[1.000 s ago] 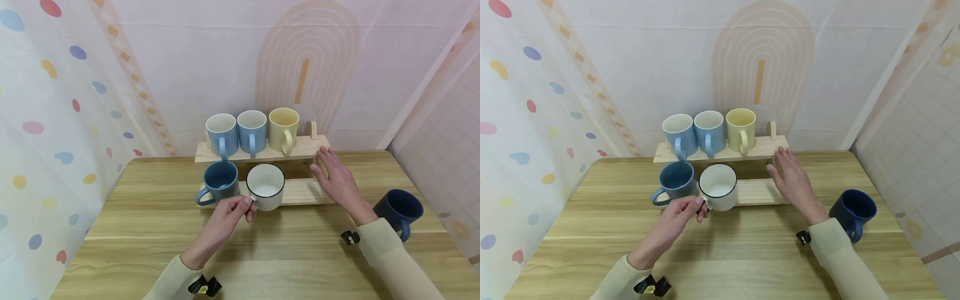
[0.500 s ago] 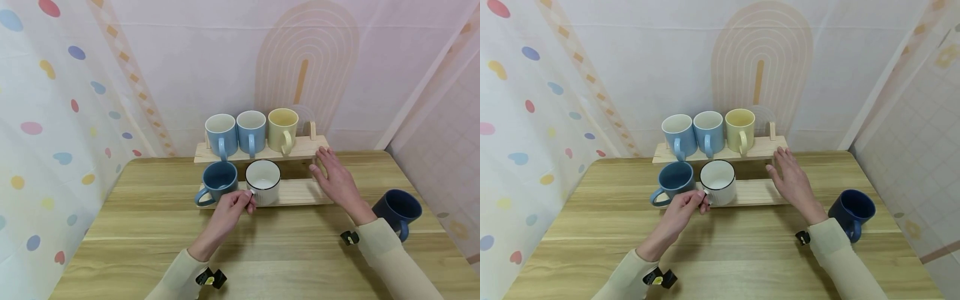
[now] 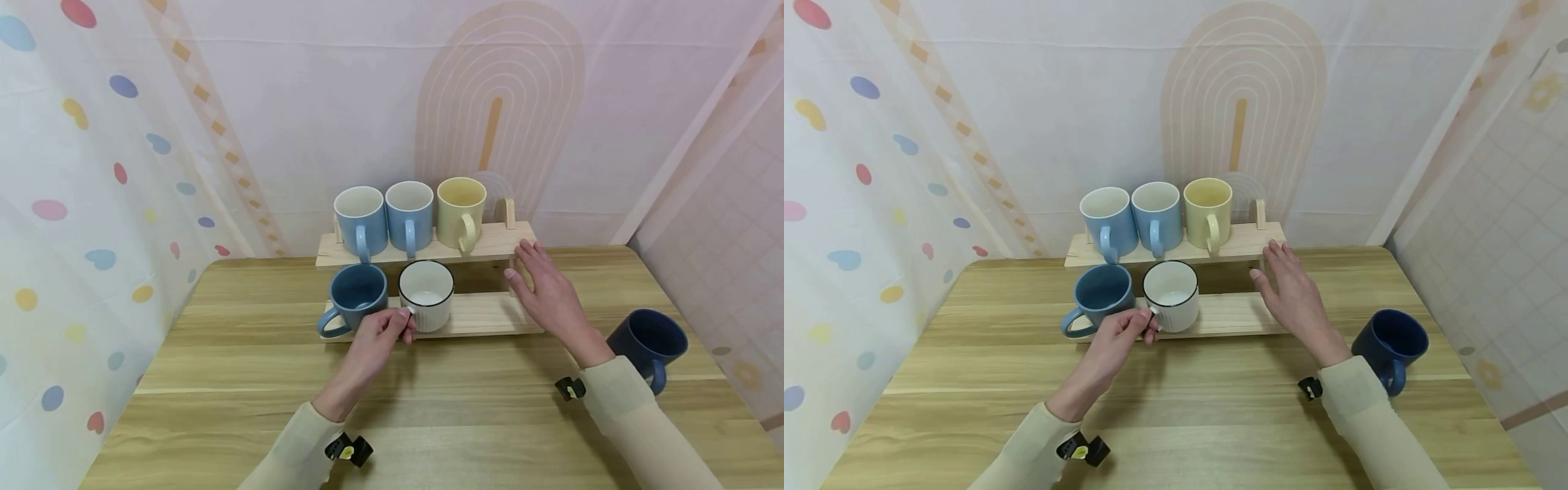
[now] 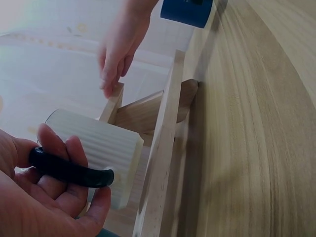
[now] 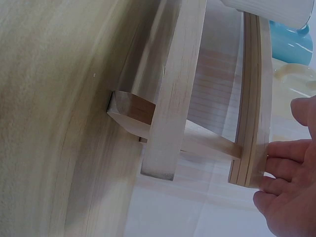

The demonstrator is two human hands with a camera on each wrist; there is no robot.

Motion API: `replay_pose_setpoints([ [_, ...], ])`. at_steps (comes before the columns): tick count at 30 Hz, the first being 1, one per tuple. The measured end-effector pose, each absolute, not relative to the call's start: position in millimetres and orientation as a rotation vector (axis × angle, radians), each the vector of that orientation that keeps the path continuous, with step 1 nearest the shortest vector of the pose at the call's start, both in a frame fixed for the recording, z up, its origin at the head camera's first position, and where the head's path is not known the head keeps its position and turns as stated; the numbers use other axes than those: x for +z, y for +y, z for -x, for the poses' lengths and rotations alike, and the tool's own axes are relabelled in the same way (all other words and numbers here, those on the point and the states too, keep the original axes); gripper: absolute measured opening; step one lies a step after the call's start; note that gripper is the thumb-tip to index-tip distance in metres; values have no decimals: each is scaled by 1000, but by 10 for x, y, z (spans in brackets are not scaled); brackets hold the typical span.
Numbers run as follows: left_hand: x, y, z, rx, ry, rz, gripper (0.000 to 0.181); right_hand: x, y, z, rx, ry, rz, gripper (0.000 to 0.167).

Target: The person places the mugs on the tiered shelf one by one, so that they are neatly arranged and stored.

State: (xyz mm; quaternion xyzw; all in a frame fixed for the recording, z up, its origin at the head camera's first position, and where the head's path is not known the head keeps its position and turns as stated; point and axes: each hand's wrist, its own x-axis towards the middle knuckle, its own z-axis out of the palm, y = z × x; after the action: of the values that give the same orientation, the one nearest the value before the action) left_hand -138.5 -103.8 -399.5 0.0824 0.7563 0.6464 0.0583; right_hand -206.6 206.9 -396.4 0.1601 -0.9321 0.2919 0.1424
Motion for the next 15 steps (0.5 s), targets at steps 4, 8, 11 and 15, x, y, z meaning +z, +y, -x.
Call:
replay_pose_setpoints([
  [4, -4012, -1037, 1403, 1945, 2306, -240, 35, -3961, 2070, 2065, 842, -2690, -463, 62],
  [8, -4016, -1037, 1414, 1941, 2313, -238, 36, -3959, 2068, 2063, 841, -2690, -462, 62],
  [11, -4014, -1037, 1416, 1938, 2320, -233, 37, -3958, 2067, 2064, 841, -2691, -460, 62],
  [15, -4021, -1041, 1420, 1938, 2322, -215, 37, -3956, 2066, 2065, 842, -2691, -460, 62],
])
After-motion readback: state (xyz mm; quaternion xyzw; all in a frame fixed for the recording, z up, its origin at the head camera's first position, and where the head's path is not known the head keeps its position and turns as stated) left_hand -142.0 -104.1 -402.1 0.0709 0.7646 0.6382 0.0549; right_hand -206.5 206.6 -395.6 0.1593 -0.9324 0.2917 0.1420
